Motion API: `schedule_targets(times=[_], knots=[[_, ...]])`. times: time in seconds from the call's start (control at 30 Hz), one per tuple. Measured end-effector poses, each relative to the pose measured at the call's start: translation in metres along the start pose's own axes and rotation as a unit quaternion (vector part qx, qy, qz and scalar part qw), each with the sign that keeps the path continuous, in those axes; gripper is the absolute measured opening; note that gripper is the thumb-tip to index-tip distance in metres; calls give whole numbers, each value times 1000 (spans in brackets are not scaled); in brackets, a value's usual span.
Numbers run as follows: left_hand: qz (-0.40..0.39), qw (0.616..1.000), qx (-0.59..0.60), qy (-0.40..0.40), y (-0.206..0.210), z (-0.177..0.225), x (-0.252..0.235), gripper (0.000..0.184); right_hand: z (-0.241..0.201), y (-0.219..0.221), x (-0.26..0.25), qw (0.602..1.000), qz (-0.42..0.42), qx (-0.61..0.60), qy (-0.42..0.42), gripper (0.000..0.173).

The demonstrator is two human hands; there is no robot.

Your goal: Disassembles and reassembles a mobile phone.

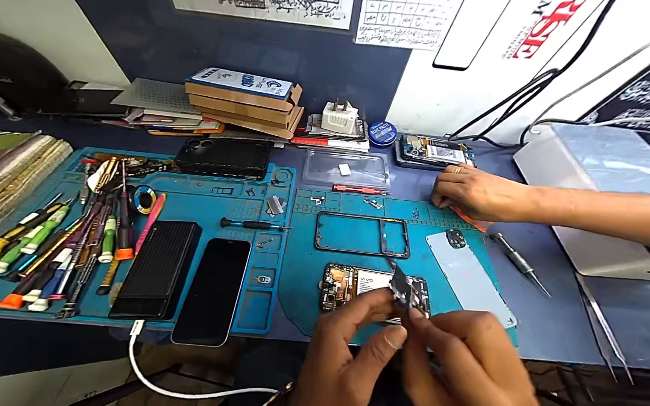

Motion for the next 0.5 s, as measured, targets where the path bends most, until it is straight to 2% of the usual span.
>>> schedule_targets(times=[0.07, 0.17, 0.27, 0.37, 0.5], knots=[[23, 997, 63, -26, -3, -7, 1, 32, -7, 3, 12, 1000, -16, 5, 4, 10], [54, 993, 96, -51, -8, -13, 3, 23, -12, 6, 20, 998, -69, -5, 2, 19], [80, 992, 67, -65, -15, -15, 4, 15, -8, -2, 22, 991, -115, -72, 8, 20], [58, 993, 47, -87, -19, -16, 4, 16, 7, -29, 13, 991, -99, -92, 24, 18], [25, 994, 2, -104, -15, -16, 6, 16, 16, -24, 5, 976, -202, -74, -23, 51]])
Point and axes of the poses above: each hand's wrist, its own x-axis away from the middle knuckle, its own y-axis out of the palm, z = x × y, the point moved 8 cm from there along -x, towards the middle knuckle, and after that the axes turned 10 degrees about x, right-handed, at the moved point
